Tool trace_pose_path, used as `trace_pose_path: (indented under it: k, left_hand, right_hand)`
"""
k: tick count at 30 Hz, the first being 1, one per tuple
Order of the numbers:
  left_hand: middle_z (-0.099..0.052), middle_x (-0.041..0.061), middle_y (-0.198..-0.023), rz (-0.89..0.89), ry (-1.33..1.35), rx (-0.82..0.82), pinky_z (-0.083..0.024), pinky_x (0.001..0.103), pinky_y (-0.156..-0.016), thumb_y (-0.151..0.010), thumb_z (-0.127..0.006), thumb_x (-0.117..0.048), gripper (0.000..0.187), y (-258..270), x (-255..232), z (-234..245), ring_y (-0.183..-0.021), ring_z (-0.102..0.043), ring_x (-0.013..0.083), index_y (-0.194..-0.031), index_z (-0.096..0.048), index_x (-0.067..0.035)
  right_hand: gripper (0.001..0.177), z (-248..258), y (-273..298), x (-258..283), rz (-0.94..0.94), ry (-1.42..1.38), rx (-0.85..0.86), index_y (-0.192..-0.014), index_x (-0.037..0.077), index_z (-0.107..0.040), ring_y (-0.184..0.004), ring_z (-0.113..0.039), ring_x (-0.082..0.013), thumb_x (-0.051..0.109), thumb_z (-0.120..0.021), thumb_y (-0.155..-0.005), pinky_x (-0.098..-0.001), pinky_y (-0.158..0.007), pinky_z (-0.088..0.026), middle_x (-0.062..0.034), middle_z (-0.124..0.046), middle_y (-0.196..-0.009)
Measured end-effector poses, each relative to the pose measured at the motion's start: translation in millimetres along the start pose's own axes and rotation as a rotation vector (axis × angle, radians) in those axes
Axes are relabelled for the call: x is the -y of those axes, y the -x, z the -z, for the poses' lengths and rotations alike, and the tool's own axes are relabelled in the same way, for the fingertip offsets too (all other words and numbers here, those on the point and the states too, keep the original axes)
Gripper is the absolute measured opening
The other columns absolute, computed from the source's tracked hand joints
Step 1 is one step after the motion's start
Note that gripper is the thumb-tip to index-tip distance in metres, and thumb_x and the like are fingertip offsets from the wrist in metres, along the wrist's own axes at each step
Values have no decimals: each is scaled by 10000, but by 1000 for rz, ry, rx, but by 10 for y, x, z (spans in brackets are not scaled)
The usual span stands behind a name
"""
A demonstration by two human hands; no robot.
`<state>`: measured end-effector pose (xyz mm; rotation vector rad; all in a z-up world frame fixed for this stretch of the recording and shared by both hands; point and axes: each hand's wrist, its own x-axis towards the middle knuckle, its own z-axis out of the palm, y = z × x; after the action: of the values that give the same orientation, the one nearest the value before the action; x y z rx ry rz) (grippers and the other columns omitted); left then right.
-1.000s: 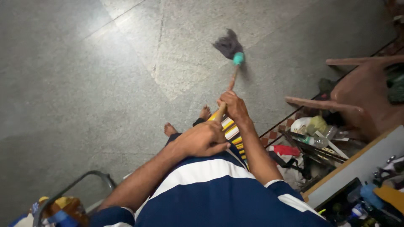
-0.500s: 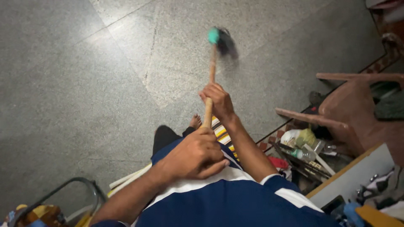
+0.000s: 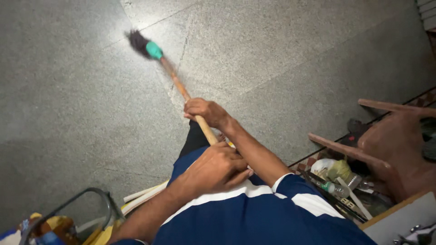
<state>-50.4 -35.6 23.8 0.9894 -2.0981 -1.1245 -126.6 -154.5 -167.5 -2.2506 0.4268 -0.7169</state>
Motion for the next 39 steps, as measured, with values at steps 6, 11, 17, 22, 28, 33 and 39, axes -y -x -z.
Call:
trace_pose_path:
  k: [6,11,17,22,28,33,39]
  left_hand:
    - [-677,133,-671,10,23,139,-507,462,-760,-947,-662,-280,308,-327,343,495,-686,-661,315,-758,-711,-42]
    - [-692,137,-753,-268,181,346,-517,451,-808,-1004,-618,-294,333,-640,454,840,-732,-654,346,-820,-706,-31]
    - [-730,141,-853,-353,208,489,-528,431,-850,-993,-616,-290,324,-832,804,1015,-800,-683,329,-848,-729,-23]
    - [-733,137,-812,-403,196,509,-534,422,-863,-945,-665,-262,284,-1128,1115,1053,-807,-679,332,-817,-751,-23]
    - [-683,113,-737,-427,314,422,-521,423,-857,-970,-673,-198,323,-1737,1237,1272,-777,-648,322,-696,-648,-28]
    - [-612,85,-603,-367,284,340,-505,404,-790,-973,-677,-196,385,-2165,1183,1660,-660,-586,282,-623,-608,-49]
    - [-644,54,-702,-426,96,258,-492,389,-868,-986,-653,-215,334,-2597,1067,1740,-729,-609,264,-685,-612,-76]
  right_hand:
    - [107,100,-118,-330,-38,2,-51,-932,46,-723,-933,-715,-266,143,-766,-920,-370,-841,-593,-69,-736,-936]
    - [124,430,-72,-201,-213,175,-243,-871,36,-682,-903,-707,-315,109,-779,-900,-397,-803,-589,-121,-709,-897]
    - [96,535,33,-302,-464,354,-485,-878,25,-685,-905,-707,-326,81,-763,-887,-407,-773,-588,-116,-705,-872]
    - [115,683,232,-563,-612,499,-546,-887,26,-691,-925,-700,-339,122,-755,-883,-410,-752,-583,-120,-704,-882]
    - [117,1335,159,-706,-626,615,-558,-831,28,-672,-837,-688,-299,88,-753,-890,-407,-691,-564,-104,-700,-849]
    - [115,1995,-222,-997,-438,664,-532,-831,4,-649,-838,-686,-296,41,-751,-868,-405,-707,-565,-113,-686,-845]
    - [204,2434,-707,-1638,-337,436,-459,-787,5,-628,-784,-658,-317,77,-769,-916,-413,-748,-556,-120,-651,-774]
